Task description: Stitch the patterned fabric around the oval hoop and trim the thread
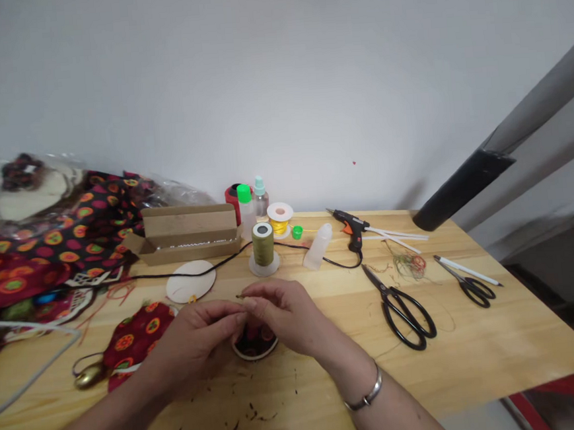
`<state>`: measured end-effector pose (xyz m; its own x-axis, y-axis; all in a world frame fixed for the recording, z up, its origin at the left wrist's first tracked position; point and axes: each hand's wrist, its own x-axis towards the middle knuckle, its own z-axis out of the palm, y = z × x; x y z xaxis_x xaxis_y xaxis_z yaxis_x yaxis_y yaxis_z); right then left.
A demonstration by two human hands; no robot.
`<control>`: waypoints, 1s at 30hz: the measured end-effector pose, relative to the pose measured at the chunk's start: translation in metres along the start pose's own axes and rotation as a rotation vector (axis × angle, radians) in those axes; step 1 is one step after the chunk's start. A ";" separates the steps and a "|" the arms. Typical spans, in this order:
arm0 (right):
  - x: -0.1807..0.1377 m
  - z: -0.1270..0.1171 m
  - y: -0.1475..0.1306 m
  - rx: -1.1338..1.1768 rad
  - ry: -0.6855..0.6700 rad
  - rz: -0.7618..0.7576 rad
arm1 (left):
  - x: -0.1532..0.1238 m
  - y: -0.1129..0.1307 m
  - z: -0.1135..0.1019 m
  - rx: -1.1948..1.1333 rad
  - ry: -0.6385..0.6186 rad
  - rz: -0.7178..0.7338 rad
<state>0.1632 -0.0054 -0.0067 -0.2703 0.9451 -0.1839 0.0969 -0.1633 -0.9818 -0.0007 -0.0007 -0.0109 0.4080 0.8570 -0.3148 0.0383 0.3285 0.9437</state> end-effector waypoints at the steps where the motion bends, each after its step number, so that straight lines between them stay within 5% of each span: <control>1: -0.001 0.001 -0.001 0.058 -0.043 0.070 | 0.000 0.001 0.000 0.013 -0.008 0.008; 6: -0.001 0.001 -0.006 0.093 -0.079 0.117 | 0.001 0.002 0.000 0.045 -0.003 0.000; 14: 0.003 0.001 0.000 0.087 0.138 0.101 | 0.003 -0.004 -0.002 0.089 0.039 0.003; 20: 0.003 0.007 -0.004 0.017 0.161 0.101 | 0.004 -0.003 -0.002 0.085 0.038 -0.034; 30: 0.004 0.019 0.004 0.206 0.253 0.104 | 0.000 0.004 -0.002 0.160 0.039 0.109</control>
<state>0.1442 -0.0074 -0.0119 -0.0200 0.9565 -0.2912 -0.0907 -0.2918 -0.9522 -0.0025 0.0019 -0.0078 0.3821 0.8998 -0.2109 0.1419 0.1683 0.9755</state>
